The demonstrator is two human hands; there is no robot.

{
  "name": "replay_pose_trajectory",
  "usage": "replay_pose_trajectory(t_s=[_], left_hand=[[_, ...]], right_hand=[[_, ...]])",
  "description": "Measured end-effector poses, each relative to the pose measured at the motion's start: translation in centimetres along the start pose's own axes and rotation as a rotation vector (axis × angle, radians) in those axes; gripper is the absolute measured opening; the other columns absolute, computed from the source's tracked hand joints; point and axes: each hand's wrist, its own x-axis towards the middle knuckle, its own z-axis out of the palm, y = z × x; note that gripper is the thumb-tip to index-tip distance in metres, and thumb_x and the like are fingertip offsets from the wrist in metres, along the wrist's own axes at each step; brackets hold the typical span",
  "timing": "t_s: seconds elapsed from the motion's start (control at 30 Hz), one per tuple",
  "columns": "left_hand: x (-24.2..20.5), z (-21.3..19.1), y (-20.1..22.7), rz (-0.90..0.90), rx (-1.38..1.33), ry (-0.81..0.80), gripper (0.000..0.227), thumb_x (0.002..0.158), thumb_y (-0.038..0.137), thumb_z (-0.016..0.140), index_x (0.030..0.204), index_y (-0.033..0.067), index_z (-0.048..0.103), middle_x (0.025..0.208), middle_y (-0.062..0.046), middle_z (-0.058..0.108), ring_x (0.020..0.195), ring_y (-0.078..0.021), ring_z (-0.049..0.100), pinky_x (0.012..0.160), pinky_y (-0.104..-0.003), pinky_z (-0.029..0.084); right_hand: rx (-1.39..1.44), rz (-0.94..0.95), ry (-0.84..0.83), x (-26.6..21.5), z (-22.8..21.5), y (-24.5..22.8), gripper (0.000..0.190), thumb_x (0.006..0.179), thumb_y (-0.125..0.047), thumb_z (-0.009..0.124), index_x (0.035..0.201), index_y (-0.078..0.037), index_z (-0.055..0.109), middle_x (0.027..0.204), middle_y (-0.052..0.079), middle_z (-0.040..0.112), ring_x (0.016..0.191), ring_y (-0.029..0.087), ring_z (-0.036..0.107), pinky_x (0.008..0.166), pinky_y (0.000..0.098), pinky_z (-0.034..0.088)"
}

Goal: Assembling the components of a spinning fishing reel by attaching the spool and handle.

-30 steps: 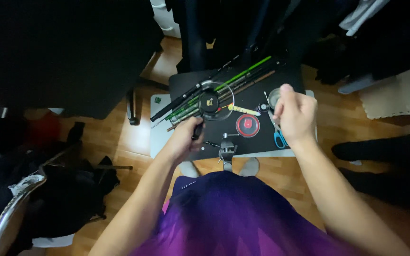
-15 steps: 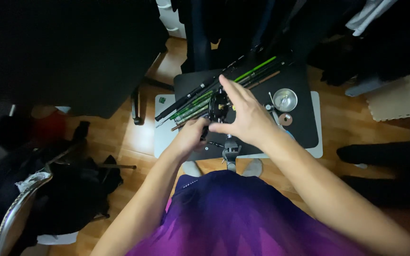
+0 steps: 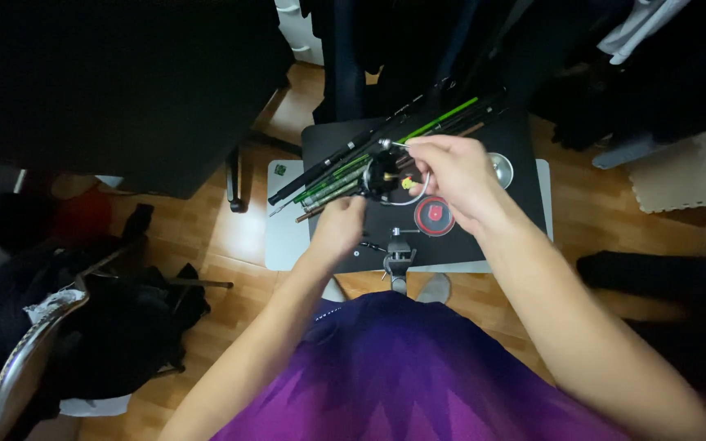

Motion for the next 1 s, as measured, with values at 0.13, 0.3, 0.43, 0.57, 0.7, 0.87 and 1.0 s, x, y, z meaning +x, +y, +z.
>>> replay_pose_trajectory(t_s=[0.13,0.3,0.43,0.57,0.7,0.87,1.0], left_hand=[[-1.0,0.4,3.4,0.060,0.207,0.064,0.052,0.095,0.039,0.047,0.098,-0.0067,0.072,0.096,-0.035,0.069,0.100,-0.0436,0.068,0.094,-0.047,0.050],[3.3,2.0,0.0,-0.021,0.263,0.093,0.054,0.097,0.039,0.046,0.099,-0.0069,0.073,0.102,-0.037,0.066,0.107,-0.0478,0.064,0.099,-0.050,0.047],[6.2,3.3,-4.2,0.445,0.476,0.053,0.046,0.103,0.033,0.042,0.100,-0.0035,0.071,0.102,-0.029,0.070,0.096,-0.0445,0.067,0.085,-0.051,0.052],[2.3,2.2,0.0,-0.084,-0.567,-0.143,0.034,0.101,0.033,0.048,0.092,0.0067,0.068,0.078,-0.007,0.064,0.063,-0.0160,0.055,0.056,-0.032,0.043],[0.6,1.9,1.2,0.079,-0.588,-0.189,0.041,0.106,0.034,0.041,0.080,0.0064,0.059,0.063,-0.004,0.057,0.052,-0.0129,0.050,0.048,-0.028,0.038],[0.4,2.4,1.9,0.072,-0.588,-0.162,0.042,0.105,0.041,0.039,0.085,0.0080,0.055,0.059,-0.004,0.055,0.049,-0.0153,0.048,0.046,-0.030,0.037],[1.5,2.4,0.1,-0.090,-0.887,-0.356,0.046,0.101,0.050,0.033,0.098,0.0097,0.054,0.070,-0.007,0.062,0.061,-0.0194,0.055,0.061,-0.035,0.044]], right_hand=[[-0.138,-0.017,0.105,-1.6,2.3,-1.0,0.028,0.097,-0.025,0.070,0.108,0.001,0.075,0.081,-0.001,0.065,0.068,0.006,0.063,0.061,0.0257,0.054],[-0.821,-0.400,0.154,-4.0,5.4,-1.0,0.039,0.086,-0.014,0.070,0.123,0.000,0.068,0.084,0.010,0.073,0.070,0.021,0.070,0.070,0.0345,0.056],[-0.942,-0.638,0.100,-4.6,4.6,0.4,0.036,0.087,-0.010,0.071,0.121,0.000,0.071,0.097,0.013,0.072,0.096,0.029,0.068,0.089,0.0395,0.054],[-1.063,-0.924,0.080,-5.8,4.7,0.1,0.035,0.085,-0.012,0.074,0.118,-0.002,0.070,0.115,0.014,0.070,0.117,0.035,0.060,0.104,0.0448,0.046],[-0.745,-1.019,0.275,-5.7,4.1,0.3,0.041,0.097,-0.015,0.071,0.135,-0.006,0.059,0.139,0.017,0.059,0.134,0.031,0.056,0.114,0.0428,0.046],[-0.040,-0.327,0.112,-2.5,2.1,2.3,0.059,0.099,-0.024,0.062,0.153,-0.010,0.042,0.143,0.008,0.060,0.123,0.018,0.062,0.095,0.0347,0.053],[-0.093,-0.254,0.034,-1.9,1.4,2.1,0.062,0.098,-0.023,0.061,0.155,-0.011,0.041,0.140,0.012,0.064,0.119,0.016,0.065,0.092,0.0321,0.055]])
